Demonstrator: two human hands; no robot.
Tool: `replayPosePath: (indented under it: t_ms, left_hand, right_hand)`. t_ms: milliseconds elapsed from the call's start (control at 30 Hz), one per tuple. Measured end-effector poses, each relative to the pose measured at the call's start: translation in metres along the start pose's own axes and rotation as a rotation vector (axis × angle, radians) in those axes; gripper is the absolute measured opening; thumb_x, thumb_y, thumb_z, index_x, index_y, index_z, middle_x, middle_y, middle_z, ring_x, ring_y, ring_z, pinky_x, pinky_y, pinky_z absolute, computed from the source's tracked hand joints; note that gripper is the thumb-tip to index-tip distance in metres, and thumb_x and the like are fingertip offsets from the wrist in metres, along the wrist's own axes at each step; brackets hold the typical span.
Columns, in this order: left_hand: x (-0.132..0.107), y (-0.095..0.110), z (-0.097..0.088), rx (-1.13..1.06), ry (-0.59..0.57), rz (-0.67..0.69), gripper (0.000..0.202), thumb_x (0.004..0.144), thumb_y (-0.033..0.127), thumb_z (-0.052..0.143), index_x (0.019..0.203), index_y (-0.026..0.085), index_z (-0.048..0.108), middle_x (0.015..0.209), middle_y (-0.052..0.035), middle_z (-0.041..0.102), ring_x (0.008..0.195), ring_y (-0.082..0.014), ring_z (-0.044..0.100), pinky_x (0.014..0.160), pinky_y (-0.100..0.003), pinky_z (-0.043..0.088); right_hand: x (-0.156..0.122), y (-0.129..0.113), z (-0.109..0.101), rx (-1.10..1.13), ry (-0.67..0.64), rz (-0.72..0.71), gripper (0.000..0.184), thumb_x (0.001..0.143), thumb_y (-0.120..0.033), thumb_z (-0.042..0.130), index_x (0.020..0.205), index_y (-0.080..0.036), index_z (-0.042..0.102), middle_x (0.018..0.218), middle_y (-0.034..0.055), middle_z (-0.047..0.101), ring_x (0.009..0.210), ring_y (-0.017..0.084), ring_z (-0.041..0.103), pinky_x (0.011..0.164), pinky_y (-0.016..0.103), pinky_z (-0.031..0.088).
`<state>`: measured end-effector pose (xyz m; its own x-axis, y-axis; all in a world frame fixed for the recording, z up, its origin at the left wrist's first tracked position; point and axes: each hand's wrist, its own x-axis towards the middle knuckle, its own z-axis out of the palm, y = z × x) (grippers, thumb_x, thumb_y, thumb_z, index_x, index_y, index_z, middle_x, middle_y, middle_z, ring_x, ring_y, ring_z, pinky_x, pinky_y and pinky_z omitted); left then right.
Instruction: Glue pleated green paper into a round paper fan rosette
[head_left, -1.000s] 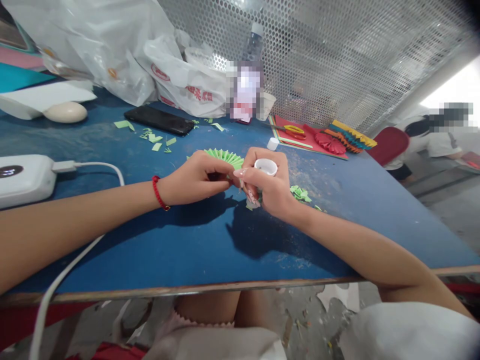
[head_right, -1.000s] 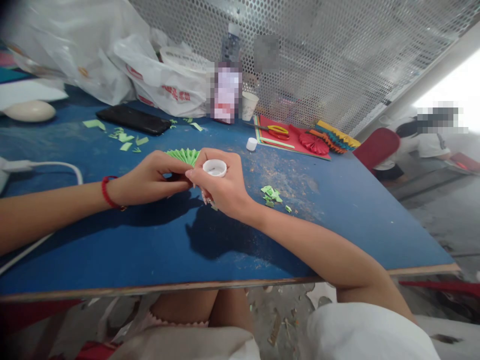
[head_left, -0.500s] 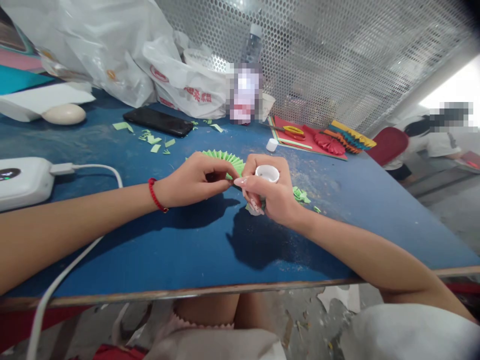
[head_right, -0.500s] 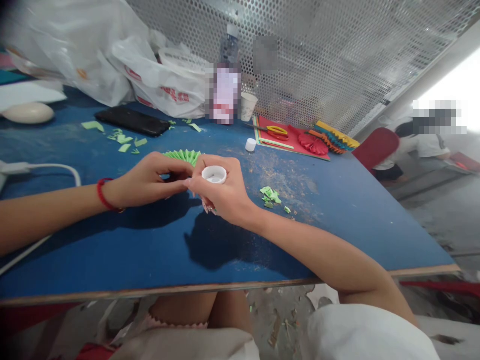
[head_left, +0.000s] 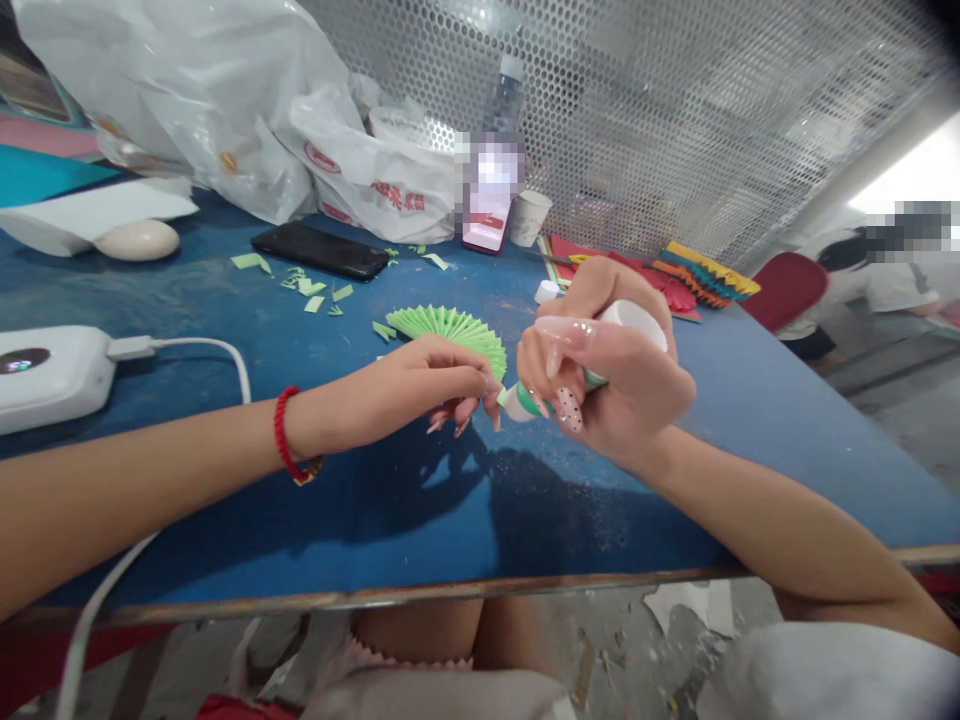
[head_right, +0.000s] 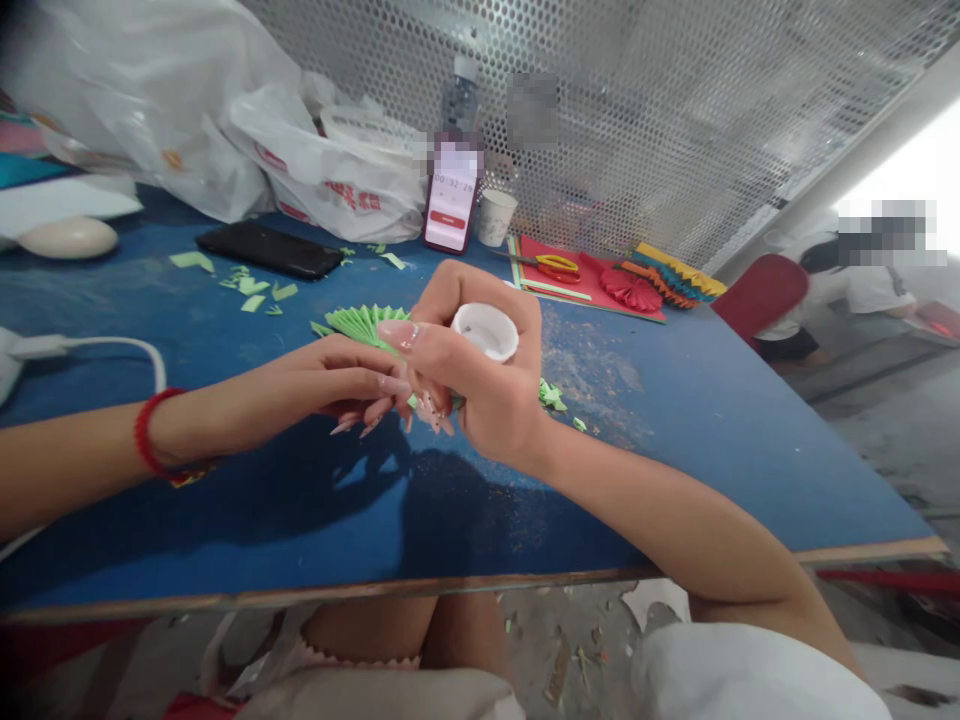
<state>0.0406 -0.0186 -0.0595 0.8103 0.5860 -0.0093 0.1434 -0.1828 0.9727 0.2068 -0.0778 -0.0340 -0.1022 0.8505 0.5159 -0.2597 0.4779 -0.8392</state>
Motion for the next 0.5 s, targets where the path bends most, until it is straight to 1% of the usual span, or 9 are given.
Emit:
replayPosePath:
  t_ms: [100,267,433,500]
  left_hand:
    - [-0.0006,-0.001,0.001,-0.023,-0.003,0.011,0.025,0.086,0.029,0.059,0.068,0.015,0.067,0.054,0.0023,0.055,0.048,-0.0055,0.047,0.043,-0.013,0.037]
    - [-0.0001,-0.0045,0.0021,-0.066,-0.016,0.049,0.019,0.085,0.028,0.061,0.076,0.015,0.074,0.054,0.0038,0.057,0.047,-0.0046,0.046,0.042,-0.013,0.036]
    - [-0.0013,-0.0028,0.0035,-0.033,0.019,-0.005,0.017,0.081,0.028,0.063,0.073,0.015,0.072,0.053,0.0029,0.058,0.046,-0.0055,0.047,0.041,-0.014,0.035]
    - [-0.0023,-0.0021,0.003,-0.021,0.025,-0.026,0.018,0.081,0.029,0.063,0.071,0.016,0.07,0.051,0.003,0.055,0.045,-0.0058,0.046,0.04,-0.014,0.032]
  right_hand:
    - [-0.0005,-0.0048,0.0031,-0.003,0.011,-0.008,0.03,0.077,-0.023,0.073,0.057,-0.023,0.05,0.038,-0.0078,0.047,0.03,0.009,0.038,0.034,0.026,0.03]
    - [0.0008,-0.0053,0.0042,0.013,-0.01,-0.032,0.031,0.078,-0.022,0.072,0.057,-0.022,0.05,0.037,-0.0067,0.047,0.03,0.011,0.038,0.034,0.027,0.03]
    - [0.0,0.0013,-0.0012,0.018,-0.055,-0.072,0.026,0.082,-0.024,0.071,0.062,-0.021,0.054,0.041,-0.007,0.05,0.032,0.01,0.041,0.036,0.027,0.03]
    - [-0.0027,0.0002,-0.0024,-0.019,-0.088,-0.09,0.026,0.083,-0.027,0.072,0.064,-0.022,0.056,0.044,-0.0068,0.052,0.034,0.01,0.043,0.037,0.028,0.032]
